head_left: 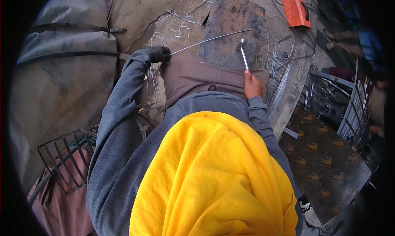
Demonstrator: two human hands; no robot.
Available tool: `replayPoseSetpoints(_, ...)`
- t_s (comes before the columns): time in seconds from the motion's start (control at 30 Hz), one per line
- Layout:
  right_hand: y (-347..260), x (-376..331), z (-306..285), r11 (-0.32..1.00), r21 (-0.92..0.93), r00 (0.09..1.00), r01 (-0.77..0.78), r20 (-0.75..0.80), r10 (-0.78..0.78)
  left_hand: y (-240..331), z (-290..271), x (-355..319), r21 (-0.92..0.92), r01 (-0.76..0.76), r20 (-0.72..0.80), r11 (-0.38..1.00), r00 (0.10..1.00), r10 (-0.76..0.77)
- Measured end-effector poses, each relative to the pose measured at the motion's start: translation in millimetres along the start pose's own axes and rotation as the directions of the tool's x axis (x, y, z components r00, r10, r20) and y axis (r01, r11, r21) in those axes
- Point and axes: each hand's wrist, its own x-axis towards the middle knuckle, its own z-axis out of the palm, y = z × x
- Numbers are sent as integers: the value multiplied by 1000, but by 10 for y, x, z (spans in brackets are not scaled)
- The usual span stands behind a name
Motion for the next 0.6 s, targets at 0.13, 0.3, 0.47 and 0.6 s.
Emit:
replayPoseSetpoints(0.13,-97,27,-47,999,5,999,45,12,-45,-90,45,40,10,-124,-19,992,992,124)
replayPoseSetpoints(0.3,-319,50,18,989,54,990,139,20,-140,-522,331,174,-78,-147,-63,986,988,142)
replayPoseSetpoints(0.47,-502,36,43,976,64,978,207,-18,-206,-530,341,325,-91,-136,-67,987,989,130)
replayPoseSetpoints(0.6,-583,12,162,951,138,958,278,-111,-264,-513,316,325,-85,-125,-72,988,990,119)
